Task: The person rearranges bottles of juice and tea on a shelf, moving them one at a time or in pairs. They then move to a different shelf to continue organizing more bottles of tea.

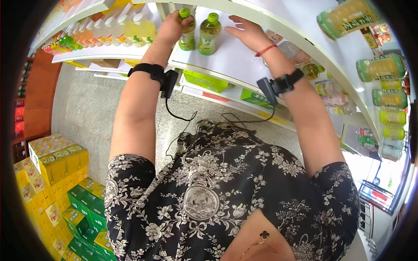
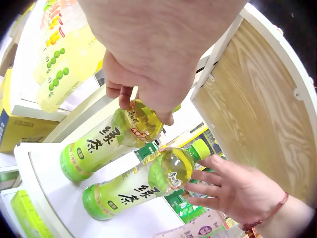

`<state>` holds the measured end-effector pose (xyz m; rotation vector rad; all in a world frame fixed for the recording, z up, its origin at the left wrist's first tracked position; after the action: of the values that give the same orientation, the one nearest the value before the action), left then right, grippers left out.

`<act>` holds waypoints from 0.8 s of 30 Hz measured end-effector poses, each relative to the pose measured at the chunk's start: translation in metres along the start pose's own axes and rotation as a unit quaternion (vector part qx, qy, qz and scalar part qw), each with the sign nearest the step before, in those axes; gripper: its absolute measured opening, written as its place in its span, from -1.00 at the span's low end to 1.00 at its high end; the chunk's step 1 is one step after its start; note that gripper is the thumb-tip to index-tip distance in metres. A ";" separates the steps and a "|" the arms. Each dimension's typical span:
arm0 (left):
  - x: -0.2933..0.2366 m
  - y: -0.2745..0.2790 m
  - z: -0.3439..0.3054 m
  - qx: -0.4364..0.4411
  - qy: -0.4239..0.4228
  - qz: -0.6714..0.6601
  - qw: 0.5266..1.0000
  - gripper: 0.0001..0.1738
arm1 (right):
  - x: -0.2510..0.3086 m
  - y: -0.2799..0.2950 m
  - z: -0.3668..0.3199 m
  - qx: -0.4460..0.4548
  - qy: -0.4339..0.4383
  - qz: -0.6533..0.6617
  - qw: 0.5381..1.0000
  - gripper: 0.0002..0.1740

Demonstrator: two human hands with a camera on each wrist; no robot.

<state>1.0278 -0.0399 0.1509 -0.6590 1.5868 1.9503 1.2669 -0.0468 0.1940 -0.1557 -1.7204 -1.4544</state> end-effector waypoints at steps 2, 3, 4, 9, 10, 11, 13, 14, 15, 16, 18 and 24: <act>0.003 -0.004 0.000 0.008 0.009 -0.006 1.000 -0.44 | -0.034 0.030 -0.028 -0.016 -0.053 -0.024 0.998 -0.42; 0.010 -0.005 0.004 -0.001 -0.001 -0.018 1.000 -0.44 | -0.031 0.049 -0.051 -0.009 -0.098 0.001 0.995 -0.45; 0.014 -0.007 0.005 -0.009 -0.009 -0.030 0.999 -0.45 | -0.027 0.070 -0.074 -0.021 -0.128 0.019 0.991 -0.49; 0.036 -0.020 0.016 -0.004 -0.001 -0.054 0.999 -0.45 | -0.124 0.166 -0.148 -0.147 -0.128 -0.116 0.974 -0.55; 0.033 -0.018 0.015 -0.005 -0.001 -0.054 0.999 -0.45 | -0.120 0.173 -0.158 -0.148 -0.127 -0.116 0.974 -0.55; 0.029 -0.017 0.014 -0.001 0.001 -0.062 0.998 -0.45 | -0.115 0.179 -0.173 -0.124 -0.159 -0.198 0.959 -0.52; 0.035 -0.019 0.016 0.017 0.015 -0.043 0.999 -0.44 | -0.123 0.186 -0.187 -0.096 -0.187 -0.276 0.938 -0.48; 0.037 -0.019 0.016 0.015 0.019 -0.040 0.999 -0.44 | -0.137 0.184 -0.192 -0.081 -0.191 -0.294 0.933 -0.44; 0.034 -0.018 0.016 0.019 0.022 -0.028 0.999 -0.42 | -0.153 0.183 -0.196 -0.066 -0.193 -0.312 0.928 -0.40; 0.030 -0.015 0.016 0.023 0.025 -0.014 0.999 -0.40 | -0.170 0.182 -0.198 -0.065 -0.188 -0.310 0.930 -0.40; 0.024 -0.009 0.012 0.031 0.033 0.012 0.999 -0.36 | -0.205 0.182 -0.200 -0.087 -0.187 -0.221 0.953 -0.35; 0.000 0.010 -0.020 -0.088 0.082 0.139 0.983 -0.15 | -0.210 0.184 -0.200 -0.067 -0.228 -0.203 0.950 -0.56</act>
<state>1.0220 -0.0609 0.1544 -0.7167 1.6936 2.3136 1.6086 -0.0735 0.1839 -0.2346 -2.1131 -1.9556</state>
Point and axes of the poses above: each hand's wrist, its own z-axis towards the middle knuckle, its own y-axis out of the back of the hand, x = y × z, the point moved 7 cm from there along z, towards the middle knuckle, and after that the axes turned 7 degrees about x, right-handed, at the moved point
